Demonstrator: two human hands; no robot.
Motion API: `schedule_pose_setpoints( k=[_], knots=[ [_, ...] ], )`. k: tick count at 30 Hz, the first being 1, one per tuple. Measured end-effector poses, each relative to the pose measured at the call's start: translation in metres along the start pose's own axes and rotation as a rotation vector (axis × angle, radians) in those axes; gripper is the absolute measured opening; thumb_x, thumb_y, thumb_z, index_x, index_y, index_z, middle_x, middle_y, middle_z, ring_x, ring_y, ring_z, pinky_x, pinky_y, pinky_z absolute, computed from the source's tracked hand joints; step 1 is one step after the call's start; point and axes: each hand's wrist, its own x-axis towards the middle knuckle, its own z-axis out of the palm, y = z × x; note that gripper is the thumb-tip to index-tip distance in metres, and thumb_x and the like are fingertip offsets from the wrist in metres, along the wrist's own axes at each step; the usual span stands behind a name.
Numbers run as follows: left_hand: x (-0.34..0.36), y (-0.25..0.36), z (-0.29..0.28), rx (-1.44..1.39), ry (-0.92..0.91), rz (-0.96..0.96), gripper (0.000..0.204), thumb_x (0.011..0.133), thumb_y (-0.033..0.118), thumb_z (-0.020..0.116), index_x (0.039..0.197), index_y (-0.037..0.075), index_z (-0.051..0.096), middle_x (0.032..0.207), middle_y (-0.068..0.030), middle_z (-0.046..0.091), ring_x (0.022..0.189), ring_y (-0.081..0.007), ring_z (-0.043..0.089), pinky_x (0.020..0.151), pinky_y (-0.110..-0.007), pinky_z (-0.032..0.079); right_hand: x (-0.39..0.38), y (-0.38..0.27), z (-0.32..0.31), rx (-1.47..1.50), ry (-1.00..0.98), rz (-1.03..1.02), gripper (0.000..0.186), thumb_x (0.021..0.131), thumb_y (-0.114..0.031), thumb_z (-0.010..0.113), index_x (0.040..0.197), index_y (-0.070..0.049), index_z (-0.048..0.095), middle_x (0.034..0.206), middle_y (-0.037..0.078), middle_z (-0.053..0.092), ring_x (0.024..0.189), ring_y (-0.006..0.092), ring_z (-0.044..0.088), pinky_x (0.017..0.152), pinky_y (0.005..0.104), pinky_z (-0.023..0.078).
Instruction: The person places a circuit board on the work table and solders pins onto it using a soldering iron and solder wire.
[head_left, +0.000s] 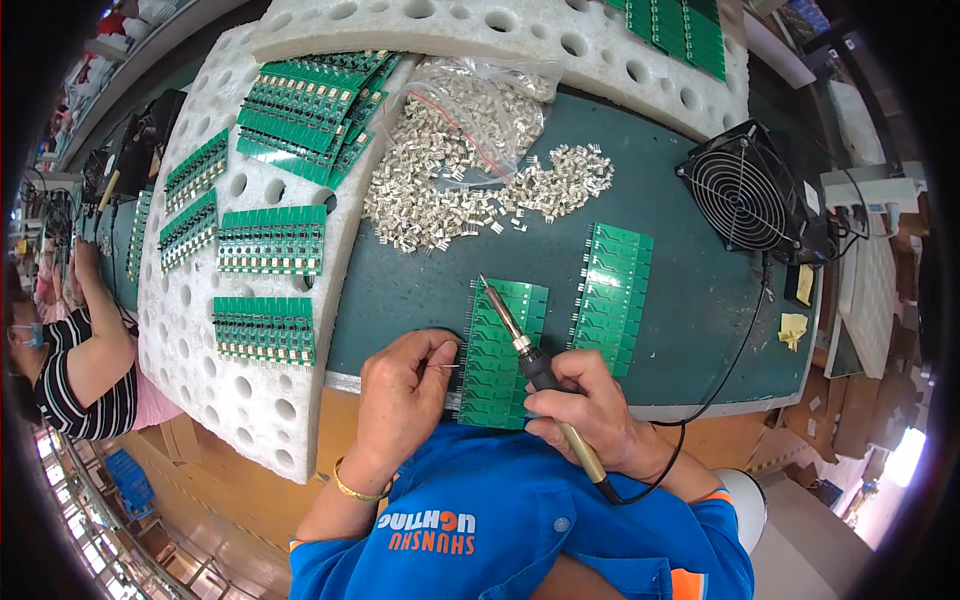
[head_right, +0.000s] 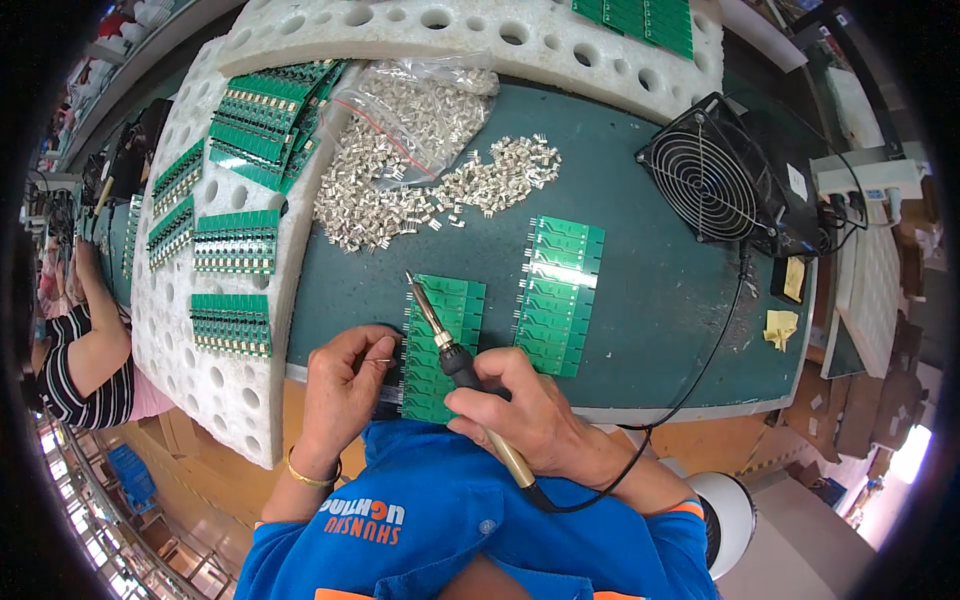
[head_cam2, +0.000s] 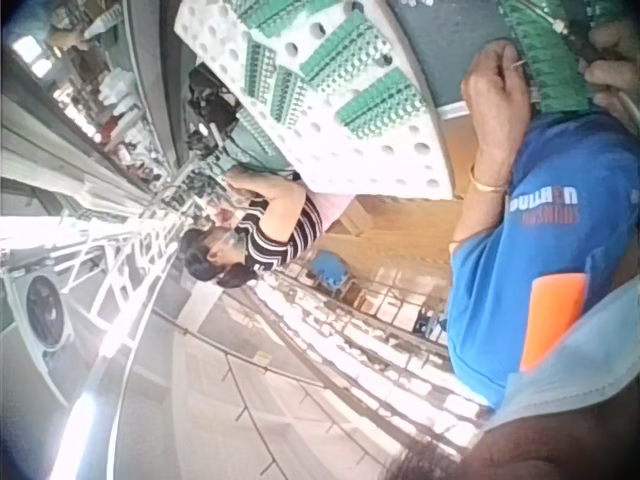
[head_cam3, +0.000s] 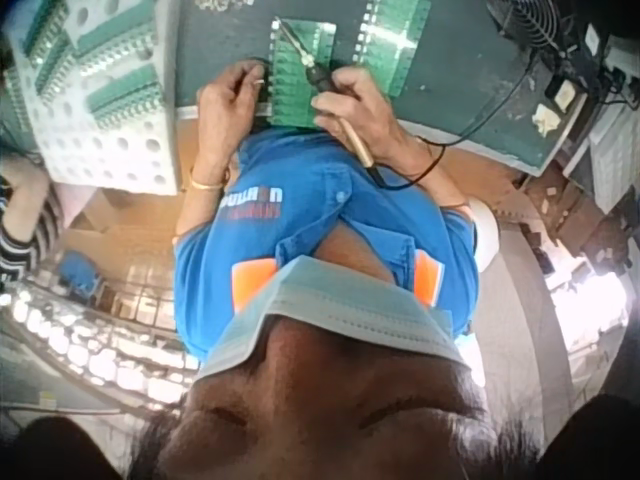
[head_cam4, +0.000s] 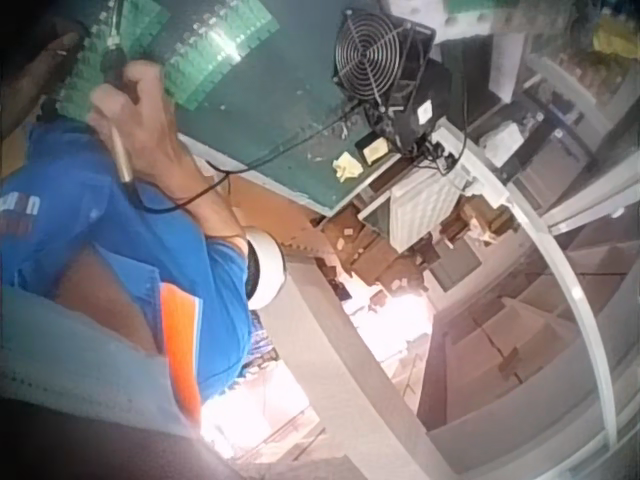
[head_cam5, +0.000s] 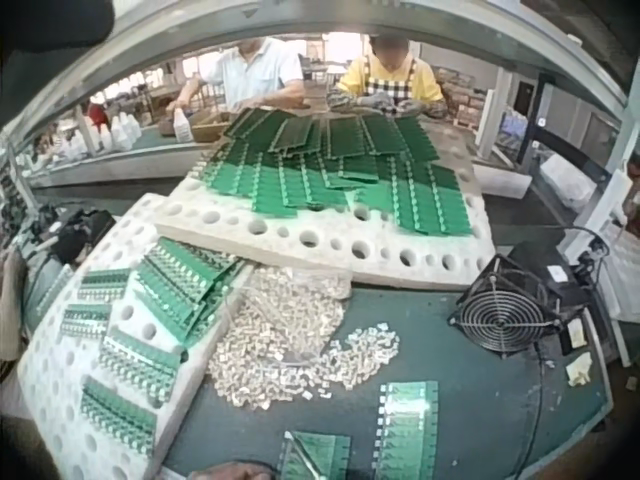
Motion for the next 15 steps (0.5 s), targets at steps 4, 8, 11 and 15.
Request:
schedule_pose_setpoints(
  k=[4,8,11,15],
  knots=[
    [0.0012,0.0037,-0.0003,-0.072,-0.038,-0.104,0.013,0.094,0.009,0.066,0.094,-0.004,0.071,0.074,-0.0128,0.068,0.063,-0.0179,0.063,0.06,-0.033,0.049,-0.0012,0.0003,0.0012,-0.009,0.014,-0.007,0.03,0.095,-0.022,0.073,0.117,-0.007,0.061,0.103,0.014,0.048,0.076,0.0193,0.056,0.062,0.0303,0.049],
    [0.0049,0.0066,-0.005,-0.055,-0.132,-0.151,0.013,0.094,0.008,0.069,0.093,-0.005,0.07,0.067,-0.0032,0.063,0.064,-0.0053,0.055,0.057,-0.027,0.046,-0.0012,-0.0031,-0.0005,0.018,0.002,0.034,0.052,0.077,-0.003,0.084,0.122,-0.012,0.059,0.106,0.016,0.051,0.079,0.0289,0.061,0.063,0.0369,0.053],
    [0.0062,0.007,-0.0061,-0.061,-0.172,-0.189,0.013,0.094,0.007,0.069,0.091,-0.005,0.07,0.068,-0.001,0.063,0.065,-0.0043,0.054,0.057,-0.026,0.045,-0.0023,-0.0019,0.0014,0.017,0.017,0.023,0.051,0.078,-0.003,0.083,0.121,-0.012,0.059,0.105,0.016,0.051,0.08,0.029,0.061,0.063,0.0369,0.053],
    [0.0067,0.0016,-0.0045,-0.122,-0.195,-0.227,0.012,0.096,0.007,0.068,0.092,-0.005,0.069,0.072,0.0021,0.063,0.068,-0.003,0.053,0.058,-0.024,0.044,-0.0034,0.0004,0.002,0.032,0.038,0.018,0.049,0.079,-0.003,0.083,0.121,-0.011,0.06,0.106,0.017,0.052,0.08,0.0287,0.061,0.063,0.0369,0.053]
  ],
)
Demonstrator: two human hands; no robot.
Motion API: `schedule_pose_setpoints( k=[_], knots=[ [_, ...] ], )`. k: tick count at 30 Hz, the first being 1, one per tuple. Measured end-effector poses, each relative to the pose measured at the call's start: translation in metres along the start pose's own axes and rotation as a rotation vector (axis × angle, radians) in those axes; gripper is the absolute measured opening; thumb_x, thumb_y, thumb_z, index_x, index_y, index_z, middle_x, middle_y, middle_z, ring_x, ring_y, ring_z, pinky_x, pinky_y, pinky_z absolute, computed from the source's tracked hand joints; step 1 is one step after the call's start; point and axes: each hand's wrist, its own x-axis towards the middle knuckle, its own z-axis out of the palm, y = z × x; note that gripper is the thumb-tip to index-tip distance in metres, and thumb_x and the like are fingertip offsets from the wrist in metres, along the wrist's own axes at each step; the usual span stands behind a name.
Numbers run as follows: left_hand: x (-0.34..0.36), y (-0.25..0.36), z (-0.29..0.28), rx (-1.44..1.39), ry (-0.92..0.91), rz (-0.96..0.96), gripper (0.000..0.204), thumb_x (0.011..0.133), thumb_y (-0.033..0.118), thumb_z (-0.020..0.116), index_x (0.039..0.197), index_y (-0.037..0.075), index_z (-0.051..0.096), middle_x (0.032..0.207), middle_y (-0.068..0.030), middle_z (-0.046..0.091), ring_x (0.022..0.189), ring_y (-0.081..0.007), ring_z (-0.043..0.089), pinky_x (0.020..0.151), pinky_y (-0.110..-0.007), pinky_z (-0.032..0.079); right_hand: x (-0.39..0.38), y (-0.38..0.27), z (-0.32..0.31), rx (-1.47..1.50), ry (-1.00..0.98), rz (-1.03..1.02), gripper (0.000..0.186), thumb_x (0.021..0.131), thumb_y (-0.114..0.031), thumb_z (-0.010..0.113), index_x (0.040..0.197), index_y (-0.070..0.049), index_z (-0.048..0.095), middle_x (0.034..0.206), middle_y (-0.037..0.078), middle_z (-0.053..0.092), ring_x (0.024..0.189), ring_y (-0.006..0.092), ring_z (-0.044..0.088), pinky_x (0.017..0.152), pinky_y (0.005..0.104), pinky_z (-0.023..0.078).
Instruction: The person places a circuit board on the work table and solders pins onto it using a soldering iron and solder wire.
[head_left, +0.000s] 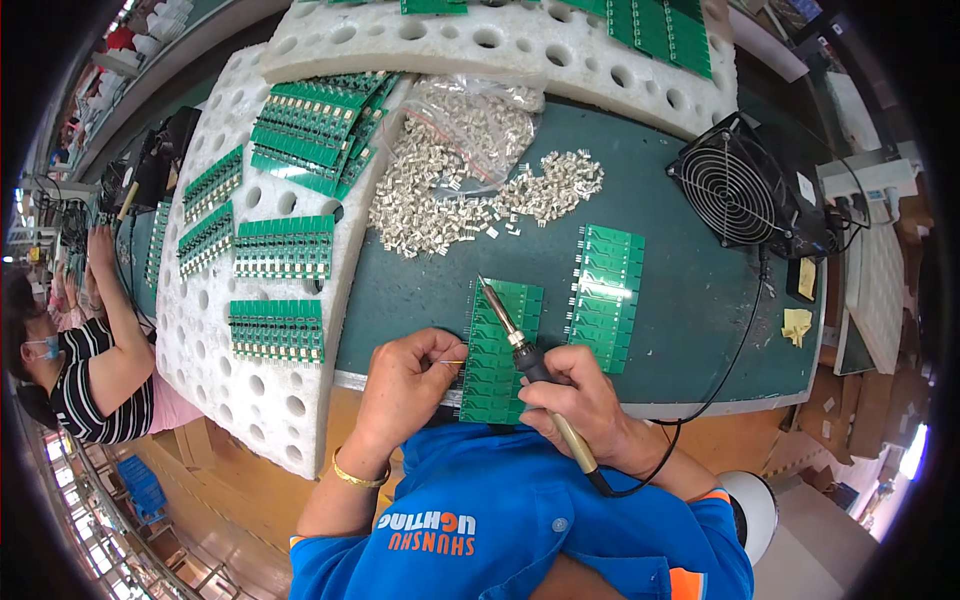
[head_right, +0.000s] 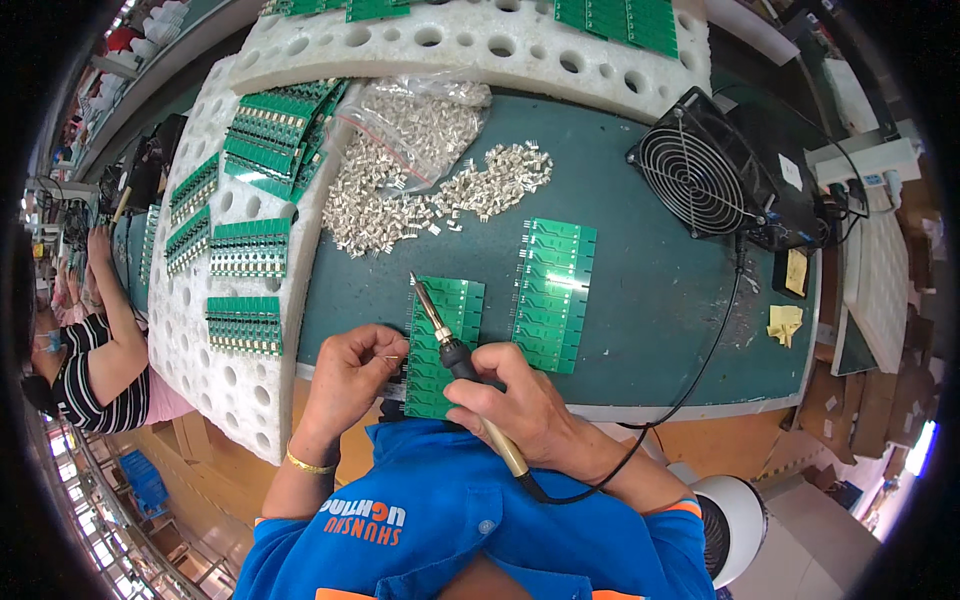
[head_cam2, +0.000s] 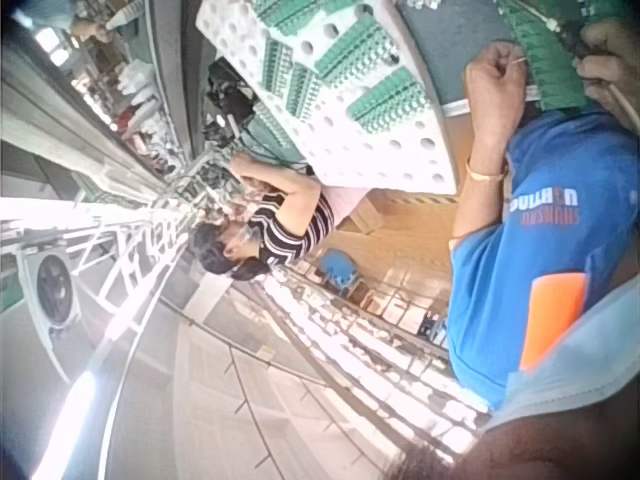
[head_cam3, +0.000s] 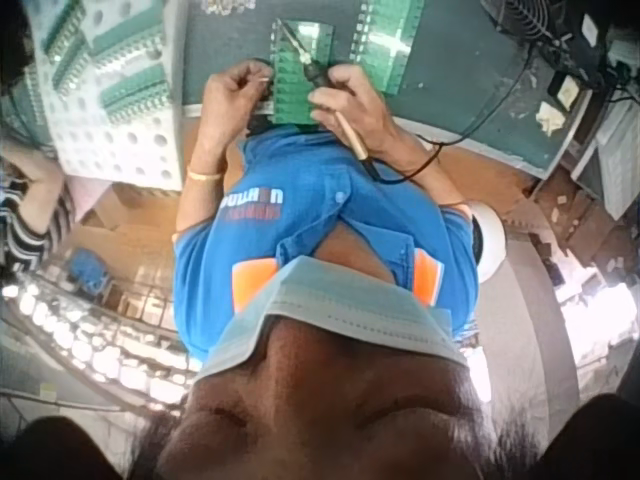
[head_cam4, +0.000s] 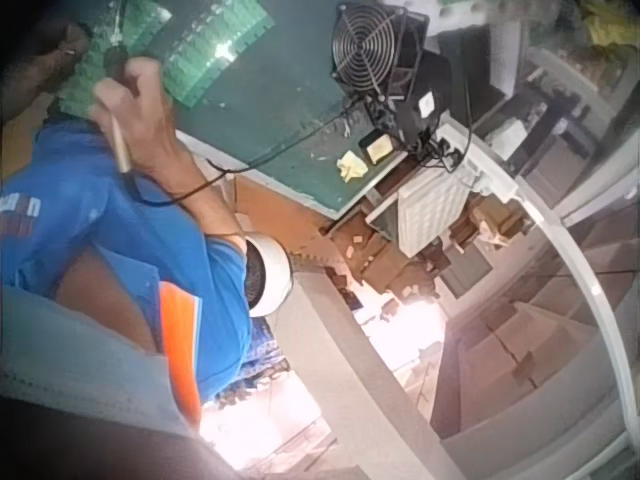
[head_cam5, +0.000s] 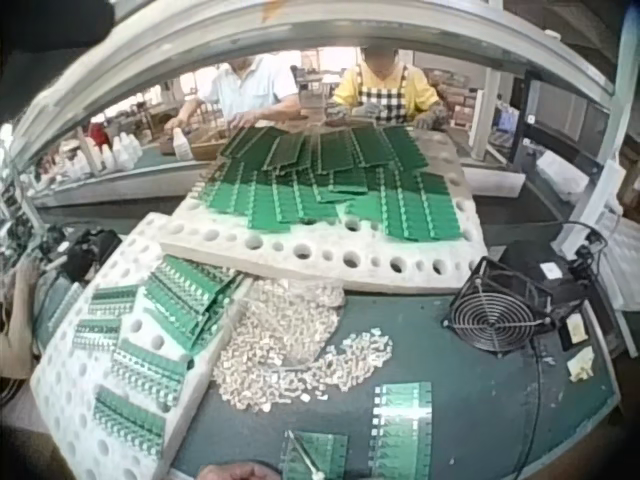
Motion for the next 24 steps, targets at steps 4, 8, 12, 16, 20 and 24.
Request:
schedule_pose_setpoints(
  k=[4,8,12,16,20,24],
  knots=[
    [0.001,-0.007,0.0,-0.162,-0.011,-0.015,0.011,0.096,0.007,0.066,0.094,-0.004,0.068,0.074,0.0028,0.063,0.07,-0.0031,0.053,0.06,-0.023,0.044,-0.003,0.003,0.0,0.006,0.046,-0.007,0.047,0.08,-0.003,0.082,0.121,-0.01,0.061,0.106,0.017,0.052,0.08,0.0286,0.061,0.063,0.0369,0.053],
    [0.002,-0.014,0.004,-0.3,-0.008,0.033,0.014,0.1,0.01,0.062,0.094,-0.001,0.067,0.075,0.0067,0.058,0.068,-0.001,0.047,0.058,-0.02,0.038,-0.001,0.006,-0.005,-0.058,0.156,-0.082,0.028,0.1,-0.028,0.066,0.115,-0.005,0.06,0.1,0.014,0.05,0.081,0.0229,0.062,0.065,0.0309,0.052],
    [0.002,-0.006,0.004,-0.256,0.023,-0.022,0.014,0.098,0.008,0.063,0.094,-0.004,0.068,0.073,0.0032,0.061,0.069,-0.0026,0.052,0.061,-0.022,0.045,0.001,0.008,-0.014,-0.056,0.168,-0.05,0.031,0.099,-0.03,0.066,0.116,-0.005,0.06,0.1,0.014,0.05,0.088,0.0269,0.068,0.069,0.0321,0.055],
    [0.003,-0.001,0.005,-0.188,0.008,-0.027,0.014,0.098,0.009,0.063,0.096,-0.004,0.069,0.074,0.0027,0.063,0.07,-0.0031,0.054,0.062,-0.023,0.046,0.001,0.01,-0.014,0.01,0.205,-0.059,0.031,0.091,-0.013,0.075,0.118,-0.007,0.061,0.101,0.015,0.049,0.078,0.0236,0.055,0.065,0.0347,0.05],
    [0.006,-0.005,0.006,-0.173,-0.004,-0.01,0.013,0.098,0.008,0.063,0.097,-0.004,0.07,0.075,0.0018,0.064,0.071,-0.0036,0.055,0.063,-0.023,0.047,0.004,0.007,-0.016,-0.04,0.174,-0.049,0.031,0.099,-0.031,0.065,0.116,-0.005,0.059,0.099,0.014,0.051,0.087,0.0279,0.069,0.069,0.0343,0.058],
    [0.007,0.004,0.003,-0.19,-0.004,0.022,0.012,0.097,0.007,0.064,0.096,-0.003,0.069,0.074,0.0014,0.064,0.071,-0.0035,0.055,0.063,-0.024,0.047,0.008,0.01,-0.023,-0.05,0.215,-0.104,0.03,0.093,-0.019,0.073,0.118,-0.008,0.061,0.094,0.014,0.058,0.073,0.026,0.06,0.06,0.036,0.051]
  ],
)
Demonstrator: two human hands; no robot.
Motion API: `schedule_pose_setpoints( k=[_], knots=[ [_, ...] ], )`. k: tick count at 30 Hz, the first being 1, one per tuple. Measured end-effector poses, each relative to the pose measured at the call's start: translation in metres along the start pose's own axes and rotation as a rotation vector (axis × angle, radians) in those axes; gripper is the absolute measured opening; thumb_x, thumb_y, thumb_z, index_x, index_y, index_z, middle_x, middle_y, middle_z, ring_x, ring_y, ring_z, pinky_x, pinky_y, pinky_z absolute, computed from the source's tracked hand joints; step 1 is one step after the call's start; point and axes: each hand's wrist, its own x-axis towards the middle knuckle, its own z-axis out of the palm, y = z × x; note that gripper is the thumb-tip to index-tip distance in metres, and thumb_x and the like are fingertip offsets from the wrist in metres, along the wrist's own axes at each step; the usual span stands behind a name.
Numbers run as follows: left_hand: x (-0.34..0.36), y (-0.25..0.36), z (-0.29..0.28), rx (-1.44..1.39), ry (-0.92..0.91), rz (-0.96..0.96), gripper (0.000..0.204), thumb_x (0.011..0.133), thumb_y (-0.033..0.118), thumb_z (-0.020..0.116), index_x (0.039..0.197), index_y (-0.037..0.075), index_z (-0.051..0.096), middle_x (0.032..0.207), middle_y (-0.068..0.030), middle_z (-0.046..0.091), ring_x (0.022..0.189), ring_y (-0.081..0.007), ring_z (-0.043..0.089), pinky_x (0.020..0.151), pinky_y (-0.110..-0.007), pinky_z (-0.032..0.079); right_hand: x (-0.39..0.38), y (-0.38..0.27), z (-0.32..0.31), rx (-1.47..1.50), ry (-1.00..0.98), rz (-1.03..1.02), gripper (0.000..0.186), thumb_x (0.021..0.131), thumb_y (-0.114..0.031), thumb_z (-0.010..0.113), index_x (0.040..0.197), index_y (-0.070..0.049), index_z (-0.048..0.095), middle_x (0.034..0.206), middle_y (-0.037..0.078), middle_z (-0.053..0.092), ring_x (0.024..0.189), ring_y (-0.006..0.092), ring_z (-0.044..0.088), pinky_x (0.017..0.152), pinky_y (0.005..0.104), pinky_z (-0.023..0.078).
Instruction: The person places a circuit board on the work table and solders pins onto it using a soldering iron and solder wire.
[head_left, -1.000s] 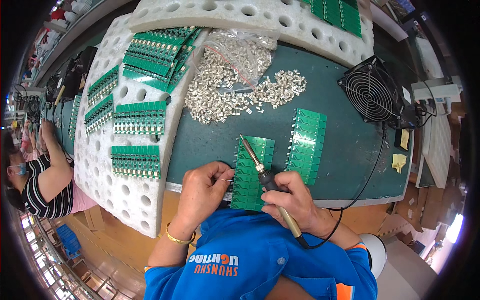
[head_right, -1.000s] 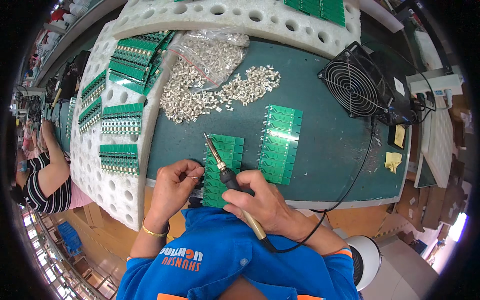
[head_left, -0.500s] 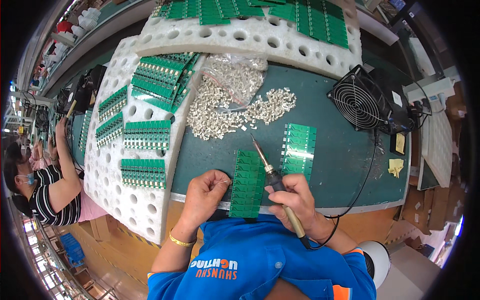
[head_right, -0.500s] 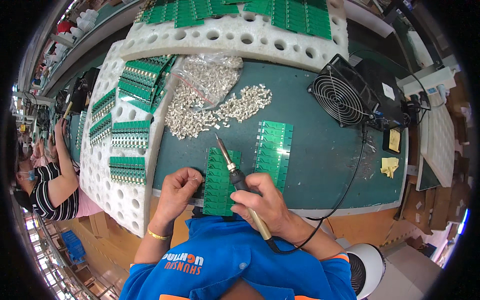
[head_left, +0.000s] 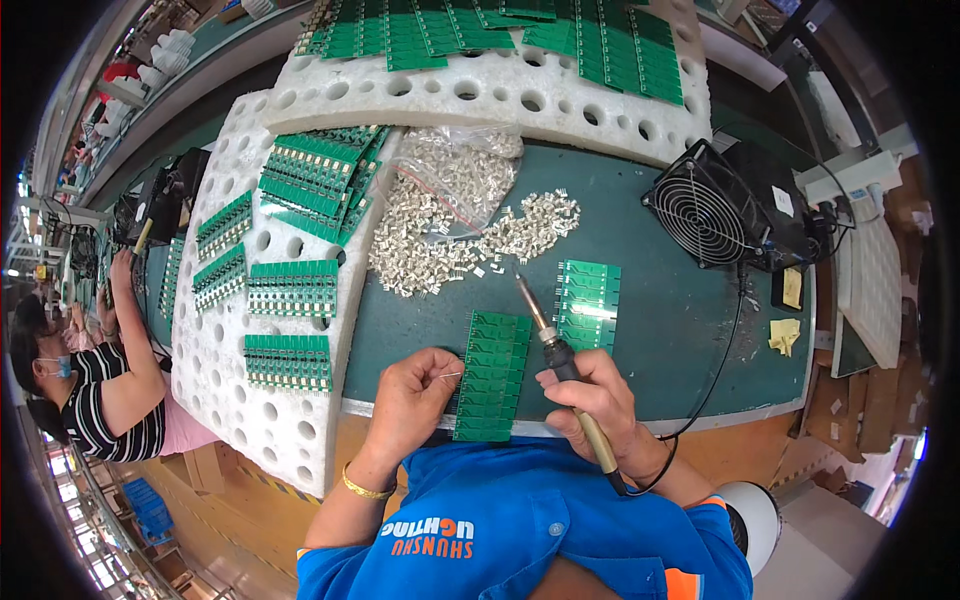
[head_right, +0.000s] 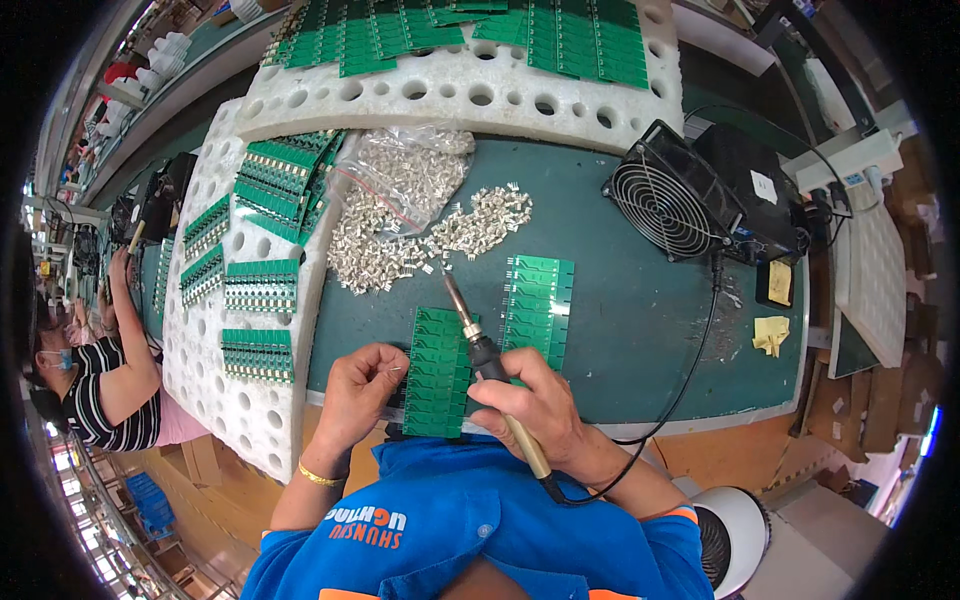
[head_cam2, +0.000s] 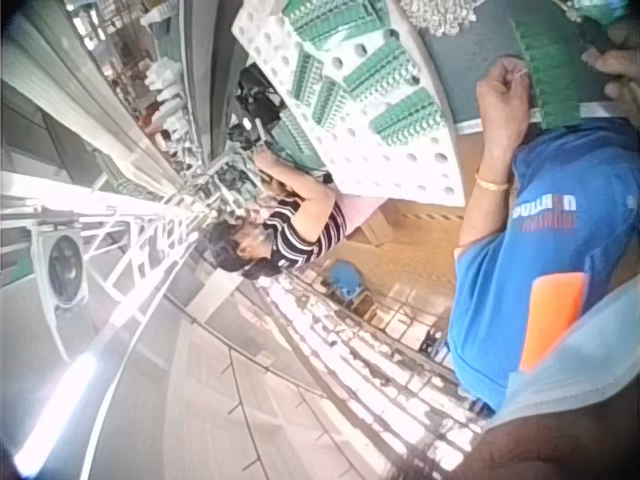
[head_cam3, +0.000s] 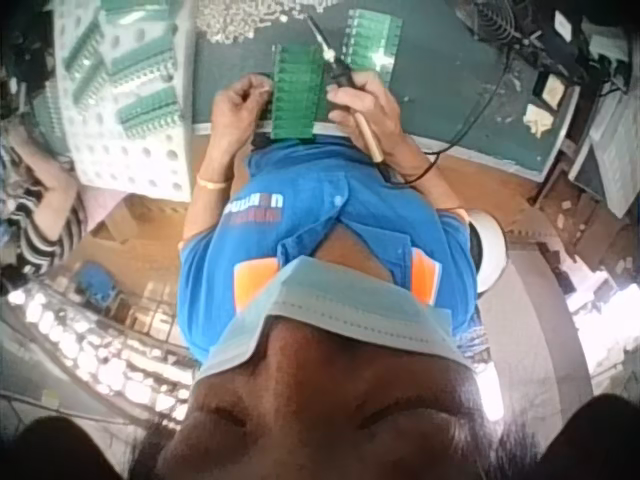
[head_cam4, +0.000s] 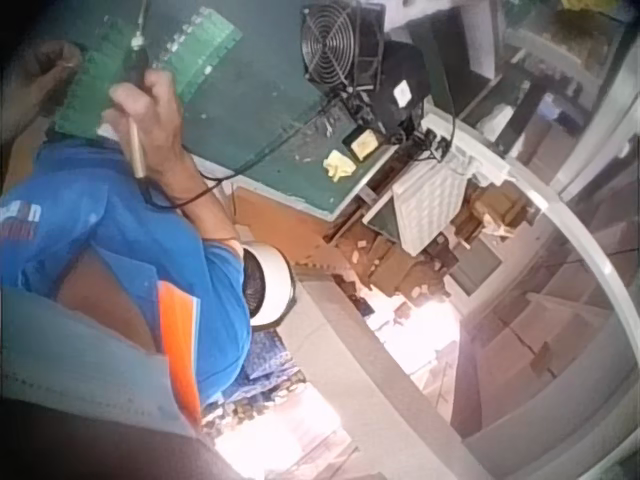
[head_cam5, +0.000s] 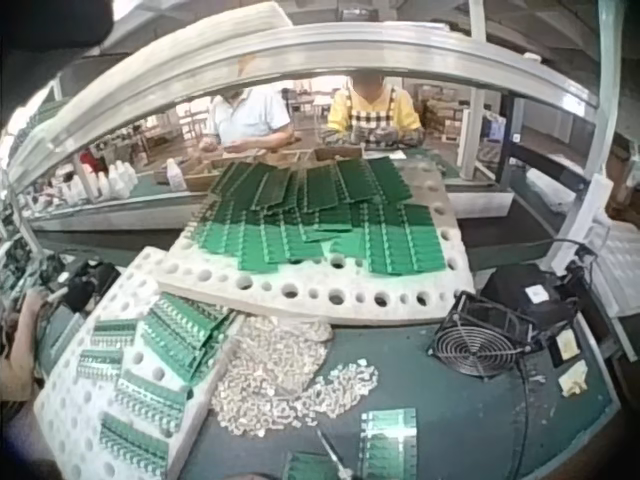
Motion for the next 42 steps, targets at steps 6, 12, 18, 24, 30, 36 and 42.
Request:
schedule_pose_setpoints(
  k=[6,12,18,24,30,36,42],
  knots=[
    [0.003,0.021,-0.006,-0.199,-0.023,0.048,0.012,0.1,0.009,0.065,0.097,-0.003,0.068,0.08,0.0039,0.063,0.074,-0.0017,0.052,0.063,-0.021,0.044,0.027,-0.002,-0.01,-0.07,0.097,-0.086,0.03,0.095,-0.022,0.072,0.114,-0.004,0.058,0.088,0.014,0.062,0.072,0.0264,0.062,0.059,0.0357,0.052],
    [0.013,0.045,0.002,-0.326,-0.13,0.134,0.016,0.102,0.017,0.064,0.097,0.002,0.067,0.081,0.0043,0.061,0.074,-0.0037,0.05,0.066,-0.022,0.04,0.043,-0.005,-0.013,-0.14,0.2,-0.059,0.033,0.091,-0.013,0.075,0.117,-0.004,0.055,0.097,0.018,0.062,0.075,0.0268,0.062,0.061,0.0362,0.053],
    [0.026,0.06,0.008,-0.418,-0.2,0.108,0.018,0.103,0.018,0.064,0.098,0.001,0.067,0.082,0.0056,0.06,0.075,-0.0022,0.05,0.066,-0.02,0.041,0.058,-0.006,-0.021,-0.241,0.276,-0.06,0.038,0.083,0.005,0.075,0.114,-0.004,0.055,0.099,0.019,0.061,0.077,0.0268,0.062,0.062,0.0356,0.053],
    [0.034,0.064,0.015,-0.41,-0.198,0.163,0.016,0.103,0.016,0.064,0.1,0.001,0.066,0.083,0.0061,0.061,0.074,-0.001,0.049,0.064,-0.019,0.039,0.061,-0.001,-0.027,-0.283,0.306,-0.061,0.04,0.082,0.006,0.075,0.115,-0.005,0.055,0.1,0.019,0.061,0.077,0.0266,0.062,0.062,0.0346,0.053],
    [0.037,0.071,0.019,-0.392,-0.18,0.163,0.015,0.101,0.016,0.065,0.097,0.002,0.066,0.079,0.0069,0.058,0.069,-0.0018,0.045,0.06,-0.02,0.036,0.061,0.001,-0.031,-0.285,0.32,-0.081,0.041,0.081,0.007,0.076,0.115,-0.005,0.054,0.1,0.018,0.061,0.078,0.0249,0.064,0.063,0.0339,0.054],
    [0.033,0.071,0.02,-0.34,-0.143,0.27,0.013,0.101,0.013,0.066,0.101,0.001,0.069,0.082,0.0067,0.061,0.074,-0.0007,0.048,0.063,-0.019,0.04,0.058,-0.002,-0.032,-0.327,0.321,-0.151,0.041,0.082,0.006,0.076,0.115,-0.006,0.054,0.101,0.018,0.061,0.078,0.0238,0.062,0.061,0.0326,0.053],
    [0.027,0.067,0.019,-0.126,-0.005,0.388,0.011,0.096,0.011,0.07,0.096,0.0,0.071,0.081,-0.0018,0.063,0.068,-0.0072,0.051,0.06,-0.025,0.041,0.053,-0.003,-0.027,-0.32,0.344,-0.154,0.042,0.083,0.006,0.075,0.116,-0.007,0.053,0.101,0.017,0.061,0.078,0.0236,0.061,0.062,0.0324,0.053]
  ],
)
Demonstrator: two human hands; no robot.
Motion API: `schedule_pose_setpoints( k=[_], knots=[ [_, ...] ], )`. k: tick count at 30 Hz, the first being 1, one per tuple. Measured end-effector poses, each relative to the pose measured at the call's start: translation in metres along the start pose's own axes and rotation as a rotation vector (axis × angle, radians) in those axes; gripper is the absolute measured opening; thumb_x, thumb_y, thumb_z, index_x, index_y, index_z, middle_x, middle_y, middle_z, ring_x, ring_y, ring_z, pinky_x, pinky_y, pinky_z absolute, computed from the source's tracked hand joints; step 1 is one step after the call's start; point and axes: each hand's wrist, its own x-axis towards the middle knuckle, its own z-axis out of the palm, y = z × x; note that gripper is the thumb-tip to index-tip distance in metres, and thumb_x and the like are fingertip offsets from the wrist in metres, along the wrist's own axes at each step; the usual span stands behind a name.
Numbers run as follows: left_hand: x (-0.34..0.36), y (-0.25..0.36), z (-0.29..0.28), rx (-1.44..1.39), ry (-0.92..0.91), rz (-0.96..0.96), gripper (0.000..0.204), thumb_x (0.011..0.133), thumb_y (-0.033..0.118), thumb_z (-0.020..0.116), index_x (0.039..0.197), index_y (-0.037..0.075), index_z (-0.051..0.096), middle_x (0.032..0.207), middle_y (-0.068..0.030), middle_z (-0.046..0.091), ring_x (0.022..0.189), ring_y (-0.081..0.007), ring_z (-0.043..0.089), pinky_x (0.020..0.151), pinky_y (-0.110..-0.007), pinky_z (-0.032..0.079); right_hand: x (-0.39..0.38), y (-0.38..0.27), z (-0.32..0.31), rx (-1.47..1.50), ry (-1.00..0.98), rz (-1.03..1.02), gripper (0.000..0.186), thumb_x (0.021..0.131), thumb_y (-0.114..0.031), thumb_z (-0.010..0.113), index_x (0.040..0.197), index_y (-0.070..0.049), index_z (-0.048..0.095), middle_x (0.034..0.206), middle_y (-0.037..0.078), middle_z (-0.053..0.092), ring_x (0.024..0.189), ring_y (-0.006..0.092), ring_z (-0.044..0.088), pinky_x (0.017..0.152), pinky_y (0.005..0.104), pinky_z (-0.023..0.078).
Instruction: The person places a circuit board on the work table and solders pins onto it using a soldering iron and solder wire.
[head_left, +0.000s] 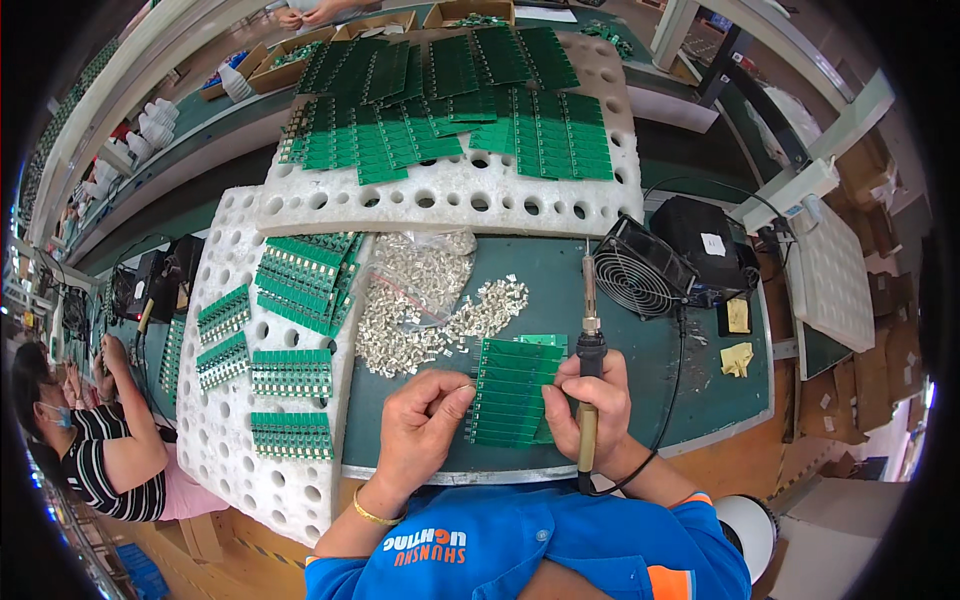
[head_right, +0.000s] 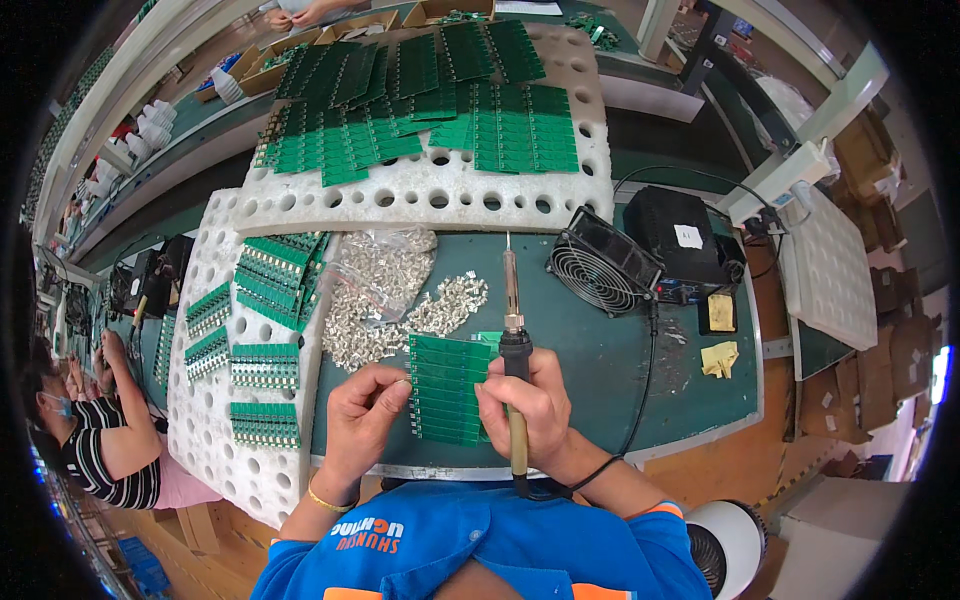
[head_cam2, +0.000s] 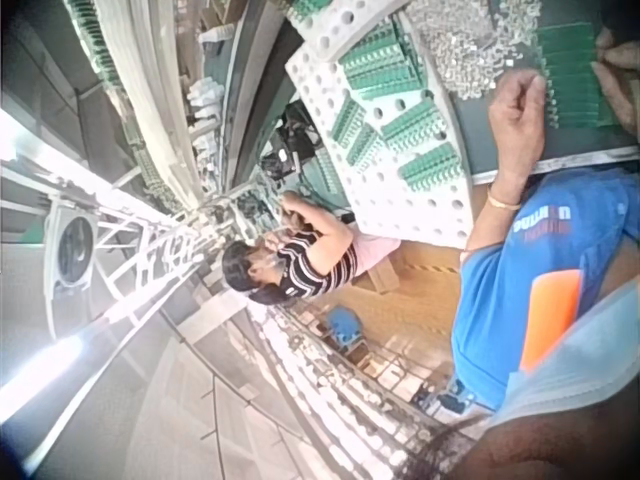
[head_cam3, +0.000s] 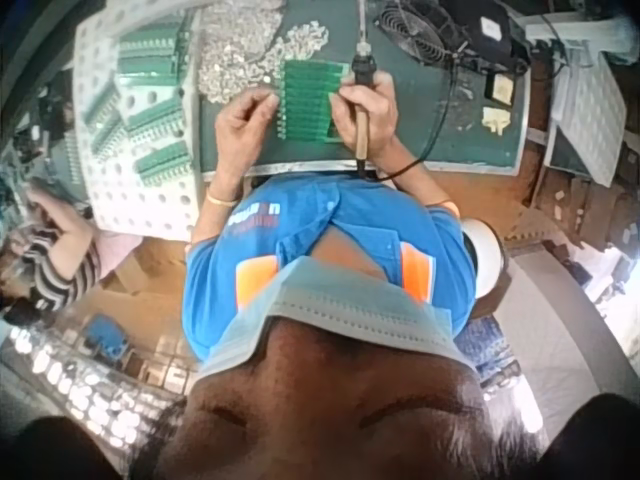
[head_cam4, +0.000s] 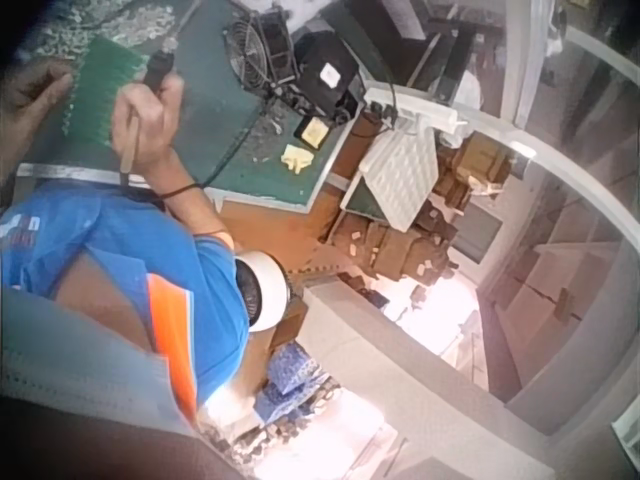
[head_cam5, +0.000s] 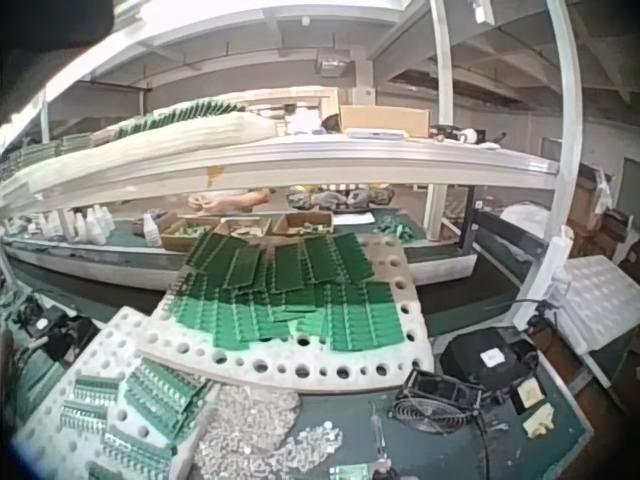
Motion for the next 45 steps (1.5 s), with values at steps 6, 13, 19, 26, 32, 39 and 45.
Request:
schedule_pose_setpoints(
  k=[6,13,19,26,32,39,45],
  knots=[
    [-0.008,0.006,-0.004,0.095,0.046,0.132,0.008,0.093,0.008,0.071,0.094,0.0,0.073,0.078,-0.0037,0.06,0.063,-0.0101,0.048,0.058,-0.026,0.04,-0.006,-0.006,0.007,0.053,0.012,0.032,0.041,0.084,0.004,0.075,0.116,-0.008,0.052,0.101,0.017,0.061,0.079,0.0246,0.061,0.064,0.0341,0.053],
    [-0.018,0.005,-0.008,0.003,0.028,-0.032,0.013,0.098,0.011,0.068,0.097,-0.001,0.071,0.084,-0.0023,0.068,0.071,-0.0039,0.053,0.059,-0.023,0.043,-0.004,-0.007,0.014,0.118,0.027,0.064,0.039,0.085,0.004,0.074,0.116,-0.005,0.051,0.1,0.017,0.061,0.079,0.0251,0.06,0.064,0.035,0.052],
    [-0.015,0.0,-0.004,-0.121,0.05,-0.004,0.016,0.101,0.013,0.064,0.105,-0.002,0.069,0.088,-0.0001,0.068,0.08,-0.0033,0.058,0.069,-0.021,0.047,-0.007,-0.008,0.016,0.227,0.019,0.183,0.038,0.087,0.005,0.071,0.117,-0.004,0.05,0.1,0.016,0.059,0.074,0.0193,0.059,0.061,0.0309,0.051],
    [-0.005,0.005,-0.016,-0.526,0.028,-0.232,0.01,0.098,0.012,0.063,0.103,0.005,0.058,0.077,0.005,0.052,0.063,-0.0021,0.041,0.056,-0.02,0.033,-0.006,-0.009,0.014,0.382,-0.032,0.269,0.039,0.09,0.006,0.067,0.122,-0.004,0.046,0.105,0.016,0.055,0.075,0.0128,0.058,0.059,0.0244,0.051],
    [-0.004,0.002,-0.016,-0.695,0.019,-0.259,0.011,0.097,0.015,0.063,0.098,0.008,0.055,0.073,0.006,0.044,0.058,-0.0035,0.032,0.053,-0.022,0.026,-0.009,-0.009,0.015,0.455,-0.052,0.306,0.038,0.091,0.006,0.066,0.122,-0.003,0.045,0.109,0.017,0.053,0.076,0.0108,0.058,0.061,0.0224,0.052],
    [-0.009,0.006,-0.014,-0.667,0.029,-0.263,0.008,0.095,0.007,0.069,0.095,0.005,0.062,0.105,-0.0061,0.064,0.08,-0.0086,0.058,0.07,-0.024,0.05,-0.014,-0.012,0.018,0.468,-0.088,0.344,0.039,0.091,0.005,0.067,0.121,-0.004,0.045,0.108,0.015,0.055,0.075,0.0096,0.056,0.061,0.0228,0.051],
    [-0.018,0.001,-0.021,-0.536,-0.01,-0.218,0.008,0.091,0.001,0.069,0.088,0.001,0.062,0.129,-0.0183,0.062,0.094,-0.0137,0.067,0.079,-0.026,0.055,-0.02,-0.015,0.021,0.463,-0.095,0.367,0.039,0.09,0.004,0.069,0.121,-0.004,0.047,0.106,0.015,0.056,0.075,0.0107,0.059,0.062,0.0239,0.052]
  ],
)
